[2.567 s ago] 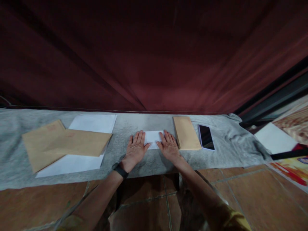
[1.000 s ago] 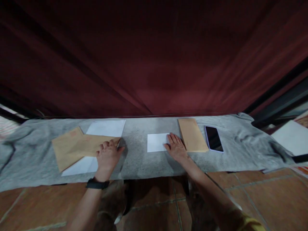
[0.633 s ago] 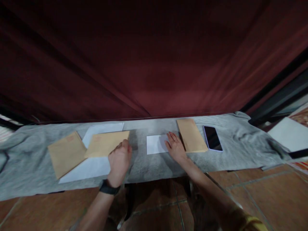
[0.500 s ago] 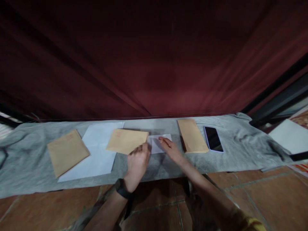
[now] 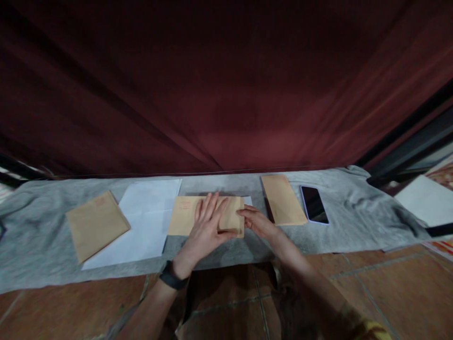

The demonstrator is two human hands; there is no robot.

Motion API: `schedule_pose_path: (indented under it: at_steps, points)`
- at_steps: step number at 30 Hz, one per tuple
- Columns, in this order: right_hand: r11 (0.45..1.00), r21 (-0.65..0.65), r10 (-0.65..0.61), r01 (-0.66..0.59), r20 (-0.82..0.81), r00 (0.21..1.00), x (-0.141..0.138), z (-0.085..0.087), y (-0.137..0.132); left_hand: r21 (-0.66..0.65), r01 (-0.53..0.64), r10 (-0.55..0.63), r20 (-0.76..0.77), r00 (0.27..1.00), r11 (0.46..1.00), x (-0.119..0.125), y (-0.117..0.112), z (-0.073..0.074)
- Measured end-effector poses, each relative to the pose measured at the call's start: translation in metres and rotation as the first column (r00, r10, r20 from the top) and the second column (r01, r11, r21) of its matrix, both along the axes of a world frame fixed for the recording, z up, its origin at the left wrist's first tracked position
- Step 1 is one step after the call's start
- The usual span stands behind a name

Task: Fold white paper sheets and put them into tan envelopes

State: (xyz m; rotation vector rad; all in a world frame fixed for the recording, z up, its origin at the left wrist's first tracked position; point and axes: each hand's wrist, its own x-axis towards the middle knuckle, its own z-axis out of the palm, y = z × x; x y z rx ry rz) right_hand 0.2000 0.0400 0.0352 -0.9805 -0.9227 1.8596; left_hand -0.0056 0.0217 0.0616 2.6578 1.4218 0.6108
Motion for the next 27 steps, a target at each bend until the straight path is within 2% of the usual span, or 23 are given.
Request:
schedule_pose_path:
  at_steps: [4, 7, 10, 14, 19, 27]
  points:
    - [0.994, -0.043, 0.106, -0.104, 0.034, 0.994, 0.013, 0.002, -0.001, -0.194, -0.004, -0.012, -0.080, 0.997, 0.981, -0.030, 0.013, -0.012]
    - [0.989, -0.053, 0.138, -0.136, 0.035, 0.990, 0.015, -0.002, -0.001, -0.359, 0.029, -0.068, -0.099, 0.993, 0.933, -0.036, 0.016, -0.019]
    - [0.988, -0.045, 0.148, -0.146, 0.052, 0.988, 0.017, -0.006, 0.000, -0.436, 0.054, -0.105, -0.096, 0.990, 0.899, -0.034, 0.015, -0.018]
    - [0.990, -0.018, 0.142, -0.141, 0.083, 0.986, 0.021, -0.010, 0.004, -0.408, 0.072, -0.112, -0.073, 0.991, 0.910, -0.032, 0.015, -0.015]
    - [0.991, 0.046, 0.120, -0.127, 0.128, 0.984, 0.020, -0.011, 0.007, -0.372, 0.104, -0.143, -0.078, 0.987, 0.922, -0.031, 0.017, -0.017]
    - [0.982, 0.134, 0.100, -0.131, 0.217, 0.971, 0.024, -0.021, 0.011, -0.180, 0.083, -0.113, -0.164, 0.980, 0.980, -0.026, 0.015, -0.015]
